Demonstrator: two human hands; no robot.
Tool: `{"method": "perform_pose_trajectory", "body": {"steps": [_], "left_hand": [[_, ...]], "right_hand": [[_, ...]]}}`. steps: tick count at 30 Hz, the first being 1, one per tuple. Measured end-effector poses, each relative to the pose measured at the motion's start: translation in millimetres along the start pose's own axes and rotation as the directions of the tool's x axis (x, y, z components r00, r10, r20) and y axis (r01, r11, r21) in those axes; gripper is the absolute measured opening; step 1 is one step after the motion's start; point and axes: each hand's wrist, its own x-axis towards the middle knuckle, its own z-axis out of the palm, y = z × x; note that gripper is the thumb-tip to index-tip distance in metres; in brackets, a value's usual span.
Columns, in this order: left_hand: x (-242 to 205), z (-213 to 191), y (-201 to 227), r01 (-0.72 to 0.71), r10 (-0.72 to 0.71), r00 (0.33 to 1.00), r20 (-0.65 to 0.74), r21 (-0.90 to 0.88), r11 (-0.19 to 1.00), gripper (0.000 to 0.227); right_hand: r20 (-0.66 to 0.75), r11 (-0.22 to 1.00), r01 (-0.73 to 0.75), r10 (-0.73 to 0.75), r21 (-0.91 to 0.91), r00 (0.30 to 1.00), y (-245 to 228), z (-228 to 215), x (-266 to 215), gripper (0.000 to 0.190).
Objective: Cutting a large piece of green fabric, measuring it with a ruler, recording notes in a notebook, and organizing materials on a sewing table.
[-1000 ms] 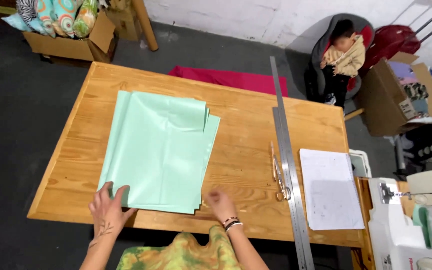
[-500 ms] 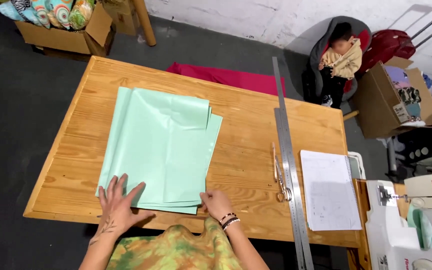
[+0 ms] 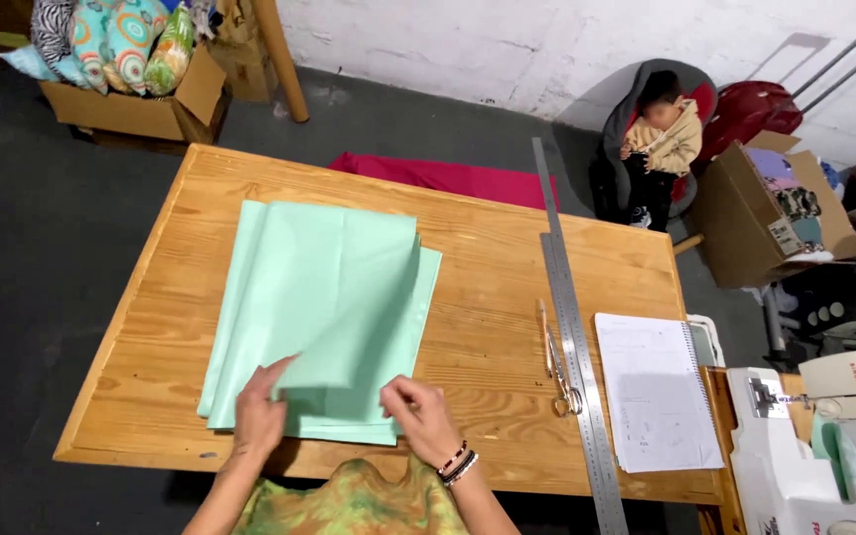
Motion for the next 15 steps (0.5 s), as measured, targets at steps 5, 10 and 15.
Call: {"method": "perform_pose_trajectory", "body": {"steps": [5,10,15], "left_hand": [[5.4,-25.1,5.1,0.457,-0.526,0.804,-0.277,-0.279,0.845,0.058],[3.8,-55.9,55.6,0.310,-0.404,0.894,-0.197,-0.380,0.871,0.068],[7.8,-55.9,36.8,-0.074,-0.155,0.897,0.414,0.486,0.871,0.055]], "right_hand": [[-0.254,0.886,-0.461,0.434,-0.057,0.865,110.2,-0.6,3.6,0.040],[-0.114,0.738,-0.642,0.633,-0.207,0.765,171.9,8.6,5.1,0.056],[0.014,0.700,-0.695,0.706,-0.160,0.708,161.8,19.7,10.4,0.022]]}}
